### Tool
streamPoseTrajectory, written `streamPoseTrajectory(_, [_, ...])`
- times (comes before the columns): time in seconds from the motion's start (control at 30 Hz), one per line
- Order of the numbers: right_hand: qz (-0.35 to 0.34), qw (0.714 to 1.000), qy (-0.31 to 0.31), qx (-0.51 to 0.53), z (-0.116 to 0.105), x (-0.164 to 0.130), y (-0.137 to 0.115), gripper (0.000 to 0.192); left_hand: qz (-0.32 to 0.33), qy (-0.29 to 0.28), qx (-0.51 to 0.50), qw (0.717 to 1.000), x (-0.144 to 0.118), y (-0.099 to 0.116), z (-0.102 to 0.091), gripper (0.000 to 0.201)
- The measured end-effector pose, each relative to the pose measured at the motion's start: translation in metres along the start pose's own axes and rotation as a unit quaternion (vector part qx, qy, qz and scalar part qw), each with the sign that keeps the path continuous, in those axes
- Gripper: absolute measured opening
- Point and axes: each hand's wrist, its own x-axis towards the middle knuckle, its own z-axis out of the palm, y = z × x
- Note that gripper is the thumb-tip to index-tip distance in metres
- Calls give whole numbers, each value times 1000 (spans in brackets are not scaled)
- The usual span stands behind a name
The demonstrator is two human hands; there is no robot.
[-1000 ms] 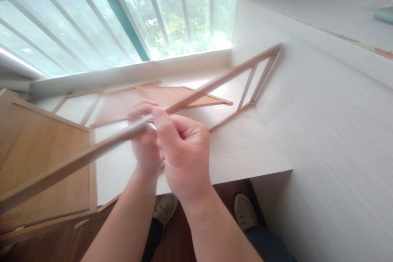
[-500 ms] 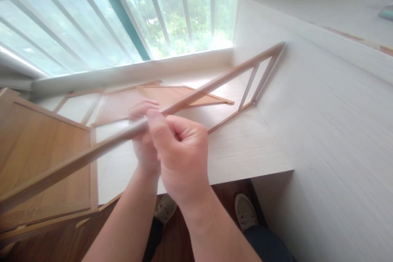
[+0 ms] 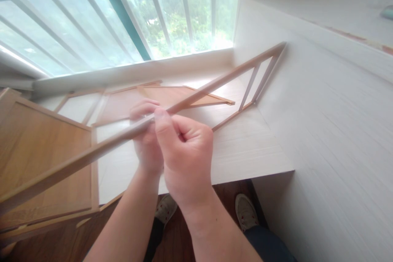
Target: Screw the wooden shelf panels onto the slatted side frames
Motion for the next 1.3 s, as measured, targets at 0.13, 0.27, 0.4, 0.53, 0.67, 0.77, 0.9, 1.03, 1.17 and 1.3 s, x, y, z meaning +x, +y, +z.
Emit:
streamPoseTrajectory(0.13, [-1, 1000, -4, 4, 2, 0, 1, 57, 3, -1, -14, 1000, 0, 1, 1, 17])
streamPoseTrajectory(0.27, [-4, 1000, -7, 6, 3, 0, 1, 59, 7, 6, -19, 1000, 1, 3, 1, 16])
streamPoseTrajectory(0.4, [-5, 1000, -6, 9, 3, 0, 2, 59, 7, 12, -6, 1000, 1, 4, 2, 16])
streamPoseTrajectory(0.53, [-4, 1000, -7, 13, 3, -1, 3, 58, 9, 17, 5, 1000, 0, 3, 3, 14])
streamPoseTrajectory(0.67, [-1, 1000, -6, 15, 4, -2, 4, 59, -1, 21, 19, 1000, -2, 4, 4, 13])
streamPoseTrajectory(0.77, [-1, 1000, -6, 21, 5, -2, 6, 60, -16, 33, 26, 999, -4, 8, 5, 13])
streamPoseTrajectory(0.9, [5, 999, 3, 42, 7, -3, 10, 60, -25, 36, 19, 999, -4, 14, 7, 12])
streamPoseTrajectory(1.03, [11, 998, 7, 57, 8, -3, 13, 60, -29, 33, 21, 999, -4, 16, 8, 12])
streamPoseTrajectory(1.17, [9, 999, 13, 52, 6, -1, 16, 60, -30, 25, 24, 999, -4, 13, 7, 14])
streamPoseTrajectory(1.3, [4, 999, 14, 32, 2, 1, 17, 57, -26, 19, 7, 999, -5, 9, 6, 15])
